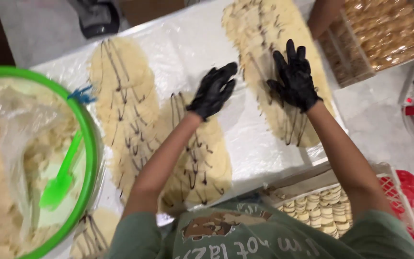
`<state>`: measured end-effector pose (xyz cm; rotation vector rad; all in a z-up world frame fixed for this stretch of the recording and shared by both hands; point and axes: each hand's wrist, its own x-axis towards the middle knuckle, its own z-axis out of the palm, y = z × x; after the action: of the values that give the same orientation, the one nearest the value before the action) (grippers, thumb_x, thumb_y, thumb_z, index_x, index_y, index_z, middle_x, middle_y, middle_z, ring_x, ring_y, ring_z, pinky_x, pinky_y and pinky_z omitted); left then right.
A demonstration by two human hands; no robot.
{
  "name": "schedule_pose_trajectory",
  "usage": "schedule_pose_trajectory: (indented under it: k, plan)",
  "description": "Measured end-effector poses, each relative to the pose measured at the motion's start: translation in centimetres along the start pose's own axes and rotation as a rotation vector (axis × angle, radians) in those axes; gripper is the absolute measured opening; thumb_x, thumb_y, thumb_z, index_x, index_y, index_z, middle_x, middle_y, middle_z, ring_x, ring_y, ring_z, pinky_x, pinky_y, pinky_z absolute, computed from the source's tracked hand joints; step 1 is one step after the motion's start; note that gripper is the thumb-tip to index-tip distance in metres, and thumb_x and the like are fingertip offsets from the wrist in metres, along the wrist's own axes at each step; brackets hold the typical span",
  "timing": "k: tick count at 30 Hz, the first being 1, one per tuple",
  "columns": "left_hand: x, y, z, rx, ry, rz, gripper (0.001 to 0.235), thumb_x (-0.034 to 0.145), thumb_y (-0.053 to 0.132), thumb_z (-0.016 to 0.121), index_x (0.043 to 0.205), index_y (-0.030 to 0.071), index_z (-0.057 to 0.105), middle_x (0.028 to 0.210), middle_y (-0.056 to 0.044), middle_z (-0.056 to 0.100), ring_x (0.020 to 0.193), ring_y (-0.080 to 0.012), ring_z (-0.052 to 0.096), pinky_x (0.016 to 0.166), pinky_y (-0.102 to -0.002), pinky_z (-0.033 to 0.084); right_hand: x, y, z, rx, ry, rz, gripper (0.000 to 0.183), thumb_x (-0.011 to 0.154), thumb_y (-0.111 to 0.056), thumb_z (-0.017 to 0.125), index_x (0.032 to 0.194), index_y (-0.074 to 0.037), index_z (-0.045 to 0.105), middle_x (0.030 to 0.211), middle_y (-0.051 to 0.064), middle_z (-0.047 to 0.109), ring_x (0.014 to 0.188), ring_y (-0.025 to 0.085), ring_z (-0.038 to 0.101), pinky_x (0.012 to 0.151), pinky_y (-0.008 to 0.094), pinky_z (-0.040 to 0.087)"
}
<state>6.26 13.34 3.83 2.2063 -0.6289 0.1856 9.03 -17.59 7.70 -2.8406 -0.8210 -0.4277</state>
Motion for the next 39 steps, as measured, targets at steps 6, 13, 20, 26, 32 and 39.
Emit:
schedule_pose_trajectory:
  k: [6,13,20,26,32,39]
  plan:
    - [13.6,-5.7,17.5,0.373,0.238,-0.018,0.061,0.104,0.045,0.049,0.158,0.017,0.042,0.163,-0.006,0.043,0.151,-0.0224,0.043,0.127,-0.047,0.033,4.7,6.1,4.6,-0.087,-0.127,0.175,0.087,0.102,-0.046,0.06,0.17,-0.015,0.016,0.173,0.017,0.01,0.155,0.046,0.016,0.123,0.06,0.025]
    - [12.2,-2.9,18.3,0.57,0.322,0.032,0.057,0.098,0.031,0.055,0.147,0.001,0.051,0.151,-0.025,0.051,0.137,-0.0453,0.052,0.122,-0.065,0.029,3.2,6.2,7.1,-0.049,0.06,0.133,0.06,0.104,-0.028,0.059,0.16,-0.018,0.042,0.163,0.01,0.042,0.142,0.036,0.048,0.112,0.052,0.047]
    - [13.2,-5.9,20.1,0.468,0.233,-0.112,0.048,0.102,0.044,0.048,0.145,0.023,0.056,0.144,-0.003,0.063,0.14,-0.0237,0.051,0.132,-0.053,0.016,4.9,8.2,8.8,0.222,0.002,0.467,0.055,0.087,-0.045,0.075,0.142,-0.042,0.064,0.134,-0.008,0.066,0.12,0.023,0.065,0.1,0.044,0.057]
    - [14.3,-5.9,20.0,0.347,0.145,-0.293,0.052,0.098,0.048,0.055,0.149,0.036,0.049,0.143,0.003,0.06,0.14,-0.0219,0.051,0.125,-0.049,0.03,5.3,10.4,9.5,0.361,-0.015,0.515,0.034,0.084,-0.046,0.081,0.111,-0.029,0.074,0.11,0.002,0.067,0.112,0.031,0.067,0.096,0.048,0.056]
    - [13.2,-4.6,18.1,0.12,0.09,-0.334,0.056,0.096,0.043,0.055,0.148,0.024,0.049,0.155,-0.009,0.048,0.146,-0.0336,0.043,0.125,-0.052,0.034,4.6,4.9,0.2,0.446,-0.047,0.494,0.033,0.093,-0.044,0.073,0.116,-0.021,0.07,0.113,0.013,0.07,0.111,0.039,0.066,0.097,0.054,0.053]
    - [12.6,-6.3,18.0,0.182,0.107,-0.066,0.045,0.098,0.041,0.056,0.141,0.028,0.057,0.149,-0.008,0.056,0.144,-0.0323,0.047,0.117,-0.048,0.041,2.4,6.1,0.1,0.311,-0.033,0.16,0.038,0.097,-0.03,0.069,0.134,-0.024,0.069,0.121,0.012,0.07,0.116,0.035,0.065,0.096,0.05,0.056]
